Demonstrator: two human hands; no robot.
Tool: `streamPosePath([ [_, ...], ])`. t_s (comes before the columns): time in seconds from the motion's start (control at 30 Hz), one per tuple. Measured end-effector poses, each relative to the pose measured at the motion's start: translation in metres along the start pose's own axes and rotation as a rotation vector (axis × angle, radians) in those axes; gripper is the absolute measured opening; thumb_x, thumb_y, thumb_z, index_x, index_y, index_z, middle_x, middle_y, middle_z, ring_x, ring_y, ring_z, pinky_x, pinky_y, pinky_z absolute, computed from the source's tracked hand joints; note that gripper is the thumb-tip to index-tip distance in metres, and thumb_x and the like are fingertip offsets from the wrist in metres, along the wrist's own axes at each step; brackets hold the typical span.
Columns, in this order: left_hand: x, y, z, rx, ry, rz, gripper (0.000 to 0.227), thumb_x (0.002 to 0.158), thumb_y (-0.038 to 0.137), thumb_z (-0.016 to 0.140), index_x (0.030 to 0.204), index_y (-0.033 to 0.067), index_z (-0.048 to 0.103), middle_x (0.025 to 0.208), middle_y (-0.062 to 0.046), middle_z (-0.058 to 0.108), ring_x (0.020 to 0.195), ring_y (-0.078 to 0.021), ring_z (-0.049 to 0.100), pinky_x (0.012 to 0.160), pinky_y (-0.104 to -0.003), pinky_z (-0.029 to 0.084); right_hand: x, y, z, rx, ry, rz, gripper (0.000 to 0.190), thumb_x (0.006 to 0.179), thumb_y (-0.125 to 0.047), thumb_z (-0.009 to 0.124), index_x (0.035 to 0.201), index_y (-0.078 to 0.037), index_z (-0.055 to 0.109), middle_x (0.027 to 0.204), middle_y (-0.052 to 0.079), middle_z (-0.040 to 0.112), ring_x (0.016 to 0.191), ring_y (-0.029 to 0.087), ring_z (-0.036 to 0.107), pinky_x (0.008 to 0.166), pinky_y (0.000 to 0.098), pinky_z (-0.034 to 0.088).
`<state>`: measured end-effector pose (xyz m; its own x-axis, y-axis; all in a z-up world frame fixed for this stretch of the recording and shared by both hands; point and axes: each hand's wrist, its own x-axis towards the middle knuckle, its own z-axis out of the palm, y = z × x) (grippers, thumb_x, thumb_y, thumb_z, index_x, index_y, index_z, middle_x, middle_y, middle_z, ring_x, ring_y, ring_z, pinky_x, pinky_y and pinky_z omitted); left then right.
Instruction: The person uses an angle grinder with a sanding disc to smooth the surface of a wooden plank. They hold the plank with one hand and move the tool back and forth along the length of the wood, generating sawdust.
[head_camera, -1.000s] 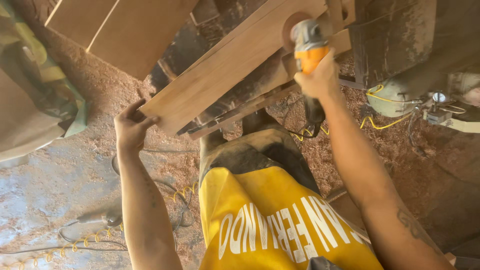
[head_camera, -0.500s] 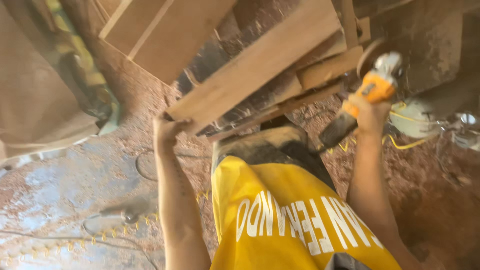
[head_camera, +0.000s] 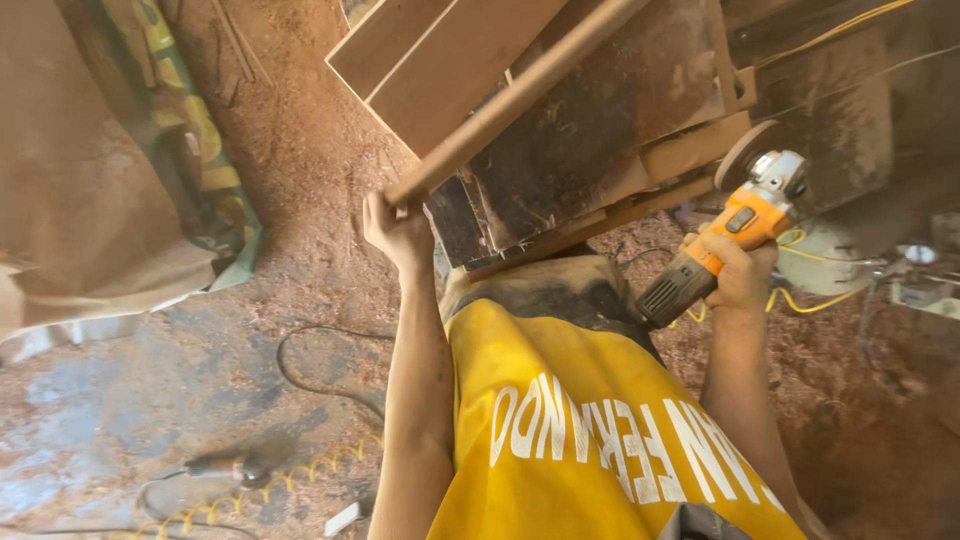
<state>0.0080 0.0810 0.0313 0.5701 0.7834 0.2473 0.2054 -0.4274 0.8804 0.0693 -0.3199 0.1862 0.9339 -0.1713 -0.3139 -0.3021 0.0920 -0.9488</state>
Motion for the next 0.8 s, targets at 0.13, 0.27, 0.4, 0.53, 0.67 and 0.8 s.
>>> streamPosePath([
  [0.13, 0.004, -0.014, 0.039, -0.043, 0.001, 0.086, 0.019, 0.093, 0.011, 0.087, 0.093, 0.0070, 0.068, 0.087, -0.005, 0.064, 0.073, -0.0169, 0.060, 0.056, -0.030, 0.051, 0.005, -0.010, 0.014, -0.101, -0.086, -0.030, 0.032, 0.083, 0.003, 0.067, 0.114, 0.003, 0.059, 0.094, 0.012, 0.067, 0.075, 0.025, 0.071, 0.066, 0.0383, 0.062],
  [0.27, -0.001, 0.000, 0.047, -0.088, 0.042, 0.041, 0.017, 0.086, 0.008, 0.083, 0.098, 0.0080, 0.070, 0.089, -0.008, 0.067, 0.077, -0.0251, 0.065, 0.066, -0.038, 0.052, 0.017, -0.030, 0.054, -0.497, -0.247, -0.195, 0.040, 0.082, 0.002, 0.075, 0.121, 0.005, 0.064, 0.102, 0.007, 0.066, 0.085, 0.017, 0.067, 0.075, 0.0323, 0.058],
  [0.4, 0.016, 0.010, 0.048, -0.186, 0.063, -0.065, 0.020, 0.083, 0.008, 0.084, 0.099, 0.0081, 0.072, 0.089, -0.010, 0.071, 0.079, -0.0281, 0.070, 0.069, -0.037, 0.055, 0.033, -0.053, 0.124, -0.737, -0.497, -0.388, 0.055, 0.076, -0.003, 0.079, 0.129, 0.003, 0.062, 0.111, 0.008, 0.067, 0.095, 0.015, 0.066, 0.083, 0.0313, 0.056],
  [0.53, 0.010, 0.004, 0.043, -0.172, -0.028, -0.112, 0.022, 0.080, 0.007, 0.083, 0.098, 0.0080, 0.072, 0.093, -0.012, 0.075, 0.087, -0.0298, 0.073, 0.075, -0.038, 0.058, 0.029, -0.061, 0.174, -1.027, -0.503, -0.150, 0.066, 0.070, -0.014, 0.081, 0.127, 0.001, 0.052, 0.105, 0.014, 0.070, 0.087, 0.025, 0.072, 0.078, 0.0377, 0.058],
  [0.67, 0.014, -0.012, 0.047, -0.119, -0.076, -0.046, 0.021, 0.087, 0.010, 0.077, 0.106, 0.0109, 0.070, 0.099, -0.012, 0.073, 0.089, -0.0308, 0.073, 0.074, -0.040, 0.060, 0.023, -0.052, 0.219, -1.239, -0.775, -0.425, 0.078, 0.072, -0.017, 0.085, 0.133, 0.007, 0.043, 0.113, 0.027, 0.069, 0.107, 0.043, 0.069, 0.092, 0.0470, 0.055],
  [0.8, 0.000, -0.028, 0.052, -0.026, -0.165, -0.052, 0.026, 0.086, 0.005, 0.068, 0.111, 0.0127, 0.068, 0.097, -0.013, 0.069, 0.089, -0.0375, 0.069, 0.074, -0.045, 0.057, 0.004, -0.036, 0.250, -1.309, -0.911, -0.358, 0.084, 0.074, -0.017, 0.081, 0.140, 0.007, 0.034, 0.113, 0.032, 0.068, 0.108, 0.049, 0.066, 0.092, 0.0500, 0.055],
])
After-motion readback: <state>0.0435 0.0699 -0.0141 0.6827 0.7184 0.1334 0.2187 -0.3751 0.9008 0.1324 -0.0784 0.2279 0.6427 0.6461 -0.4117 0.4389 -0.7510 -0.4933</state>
